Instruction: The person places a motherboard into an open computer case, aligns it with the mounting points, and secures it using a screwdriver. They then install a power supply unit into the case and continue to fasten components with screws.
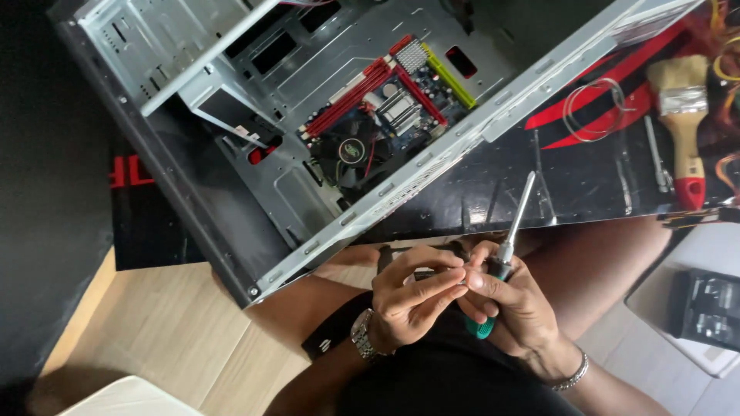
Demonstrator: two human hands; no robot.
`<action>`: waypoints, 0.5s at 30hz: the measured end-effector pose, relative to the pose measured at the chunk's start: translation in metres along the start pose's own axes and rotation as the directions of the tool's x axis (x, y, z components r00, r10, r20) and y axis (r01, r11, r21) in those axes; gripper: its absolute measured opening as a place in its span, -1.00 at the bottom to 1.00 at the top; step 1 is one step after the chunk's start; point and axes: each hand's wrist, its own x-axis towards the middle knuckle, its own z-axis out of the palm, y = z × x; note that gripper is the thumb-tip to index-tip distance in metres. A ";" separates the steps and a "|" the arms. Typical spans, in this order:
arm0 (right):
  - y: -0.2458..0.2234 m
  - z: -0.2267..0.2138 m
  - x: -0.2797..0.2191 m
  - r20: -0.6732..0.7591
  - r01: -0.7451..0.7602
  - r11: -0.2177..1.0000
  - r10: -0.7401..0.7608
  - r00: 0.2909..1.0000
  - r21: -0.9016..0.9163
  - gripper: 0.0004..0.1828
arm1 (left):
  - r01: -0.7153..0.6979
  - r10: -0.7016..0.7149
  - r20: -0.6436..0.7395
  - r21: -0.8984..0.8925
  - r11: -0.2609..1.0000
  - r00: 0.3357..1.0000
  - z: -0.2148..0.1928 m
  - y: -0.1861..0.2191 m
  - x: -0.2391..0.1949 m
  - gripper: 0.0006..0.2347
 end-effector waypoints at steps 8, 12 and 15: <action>-0.016 0.035 -0.012 0.106 0.200 0.667 -0.179 0.978 -0.718 -0.50 | 0.344 -0.384 -0.109 -0.275 0.898 0.917 -0.007 -0.002 -0.007 -0.95; -0.024 0.028 -0.026 0.332 0.408 0.245 -0.298 0.895 -0.879 -0.58 | 0.453 -0.767 -0.030 -0.792 0.410 0.641 -0.013 -0.011 -0.011 -0.88; -0.026 0.021 -0.032 0.317 0.367 0.183 -0.251 0.915 -0.912 -0.58 | 0.470 -0.735 0.074 -0.810 0.350 0.674 -0.014 -0.011 -0.006 -0.86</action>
